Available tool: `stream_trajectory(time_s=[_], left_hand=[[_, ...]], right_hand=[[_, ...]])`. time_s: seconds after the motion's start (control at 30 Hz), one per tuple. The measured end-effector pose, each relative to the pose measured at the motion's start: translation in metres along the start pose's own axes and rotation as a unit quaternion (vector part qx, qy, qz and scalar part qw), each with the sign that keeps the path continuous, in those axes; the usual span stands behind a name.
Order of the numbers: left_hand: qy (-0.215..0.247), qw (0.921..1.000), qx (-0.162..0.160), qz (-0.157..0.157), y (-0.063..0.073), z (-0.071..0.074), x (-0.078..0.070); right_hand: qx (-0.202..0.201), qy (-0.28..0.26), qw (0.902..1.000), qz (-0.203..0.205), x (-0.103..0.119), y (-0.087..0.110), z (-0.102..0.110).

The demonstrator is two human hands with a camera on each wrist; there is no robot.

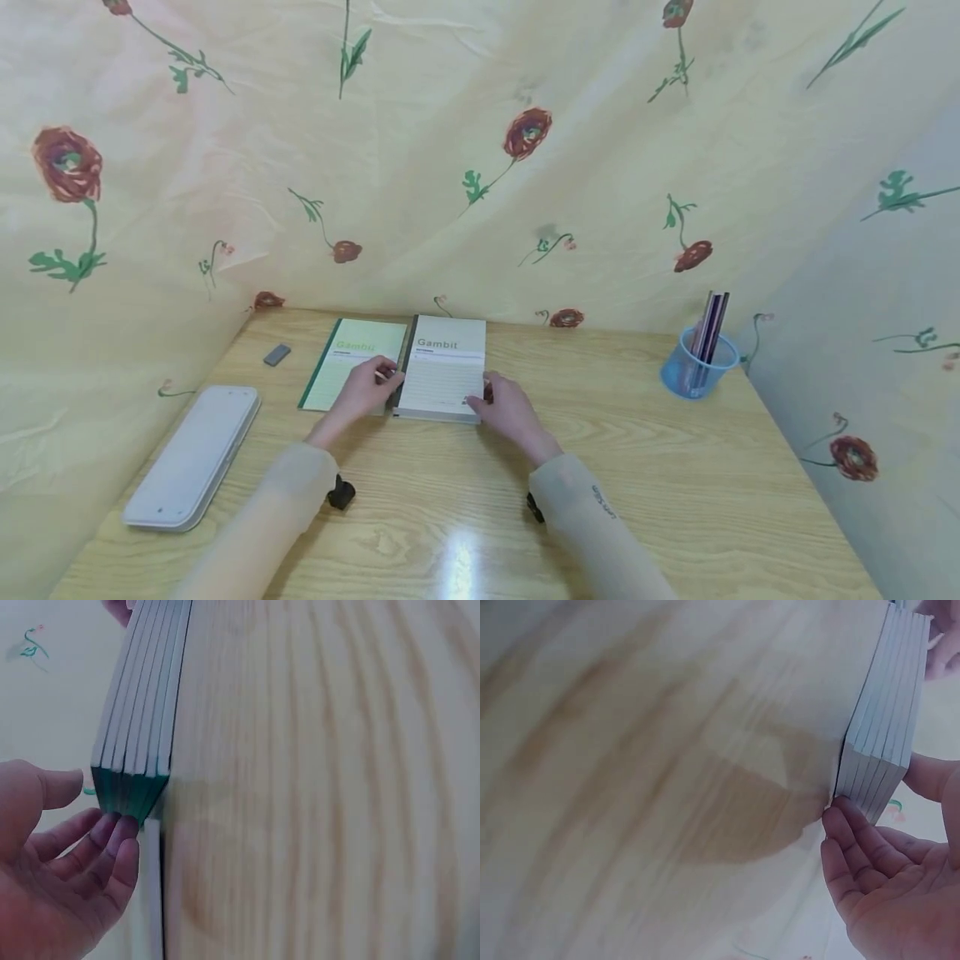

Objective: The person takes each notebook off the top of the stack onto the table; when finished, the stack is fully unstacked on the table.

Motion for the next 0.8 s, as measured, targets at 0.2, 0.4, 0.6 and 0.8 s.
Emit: stream_trajectory(time_s=[0.2, 0.4, 0.6, 0.8], left_hand=[[0.040, 0.9987, 0.011, 0.029, -0.001, -0.007, 0.008], [0.070, 0.9960, 0.015, 0.054, -0.002, -0.007, 0.007], [0.078, 0.9951, 0.010, 0.060, -0.001, -0.006, 0.009], [0.086, 0.9942, 0.003, 0.064, 0.000, -0.006, 0.012]], right_hand=[[0.008, -0.026, 0.9995, -0.017, 0.001, -0.004, 0.004], [-0.005, -0.043, 0.9977, -0.052, 0.004, -0.012, 0.010], [-0.029, -0.027, 0.9962, -0.077, 0.003, -0.022, 0.009], [-0.039, -0.011, 0.9954, -0.087, 0.000, -0.026, 0.007]])
Point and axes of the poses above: each hand's wrist, its own y-axis away from the middle knuckle, its own z-axis out of the back of the hand, x = y × z, the point moved 5 cm from there along -y, towards the middle knuckle, and after that the axes turned 5 degrees about -z, right-handed, at the moved point
